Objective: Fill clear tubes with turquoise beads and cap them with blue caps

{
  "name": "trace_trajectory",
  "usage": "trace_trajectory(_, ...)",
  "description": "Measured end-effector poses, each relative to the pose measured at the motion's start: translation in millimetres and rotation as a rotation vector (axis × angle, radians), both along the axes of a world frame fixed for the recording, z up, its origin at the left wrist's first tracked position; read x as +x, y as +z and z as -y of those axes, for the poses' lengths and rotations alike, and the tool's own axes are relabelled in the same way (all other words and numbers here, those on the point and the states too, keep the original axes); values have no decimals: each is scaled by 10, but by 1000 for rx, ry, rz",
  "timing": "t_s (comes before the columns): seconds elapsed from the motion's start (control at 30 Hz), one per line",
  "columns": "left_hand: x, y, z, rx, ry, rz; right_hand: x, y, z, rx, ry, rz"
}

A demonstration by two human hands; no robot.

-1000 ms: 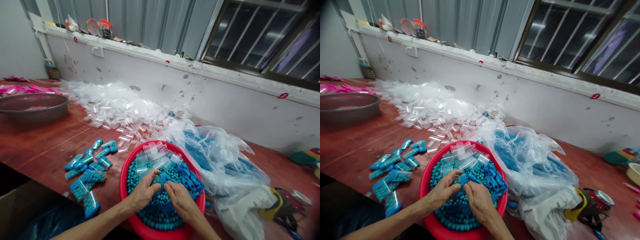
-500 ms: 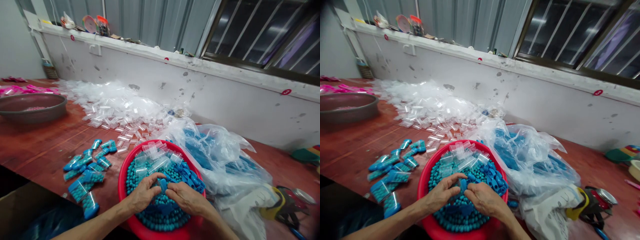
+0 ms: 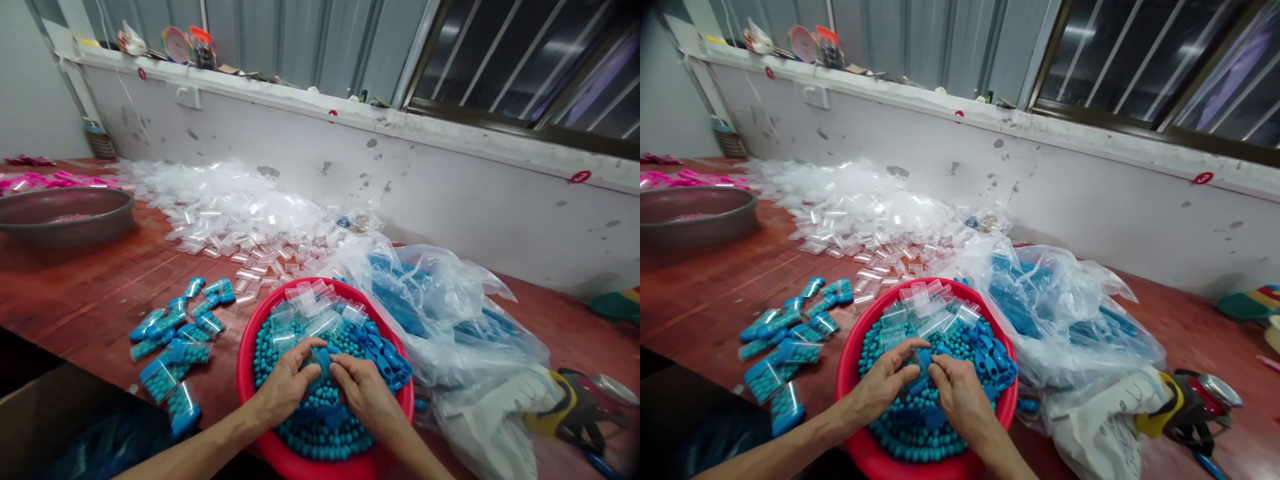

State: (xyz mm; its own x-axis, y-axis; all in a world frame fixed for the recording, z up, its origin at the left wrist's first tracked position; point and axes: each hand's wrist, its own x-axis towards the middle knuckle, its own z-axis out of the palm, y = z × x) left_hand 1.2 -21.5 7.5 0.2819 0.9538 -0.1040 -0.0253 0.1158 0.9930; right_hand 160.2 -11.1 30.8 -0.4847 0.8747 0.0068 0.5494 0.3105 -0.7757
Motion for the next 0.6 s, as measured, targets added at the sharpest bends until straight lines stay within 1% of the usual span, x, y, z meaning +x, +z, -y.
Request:
trace_trajectory(0.07,-6,-20,-14,-12,35,-29,-63,-44,29,60,-36,29)
trace_trajectory(0.13,-13,-53,-27,-30,44,-47,-109,-92,54,142,-39,77)
trace_trajectory(0.2,-19,-78,-30,-35,43,-54,-121,-130,76,202,-11,141)
trace_trajectory(0.27,-21,-78,-20,-20,41,-56,-96,-137,92,231,35,198)
trace_trajectory(0.37,-15,-39,-1,-8,22,-51,1,-64,87,211,113,197)
trace_trajectory(0.43,-6,-9,-1,-44,-5,-26,86,20,47,121,174,135)
trace_trajectory(0.5,3,10,-9,-90,-51,16,158,89,-23,-81,202,21)
trace_trajectory(0.53,6,13,-14,-107,-73,37,182,107,-65,-210,184,-61)
trace_trajectory(0.6,8,8,-19,-109,-105,65,191,103,-149,-423,65,-252)
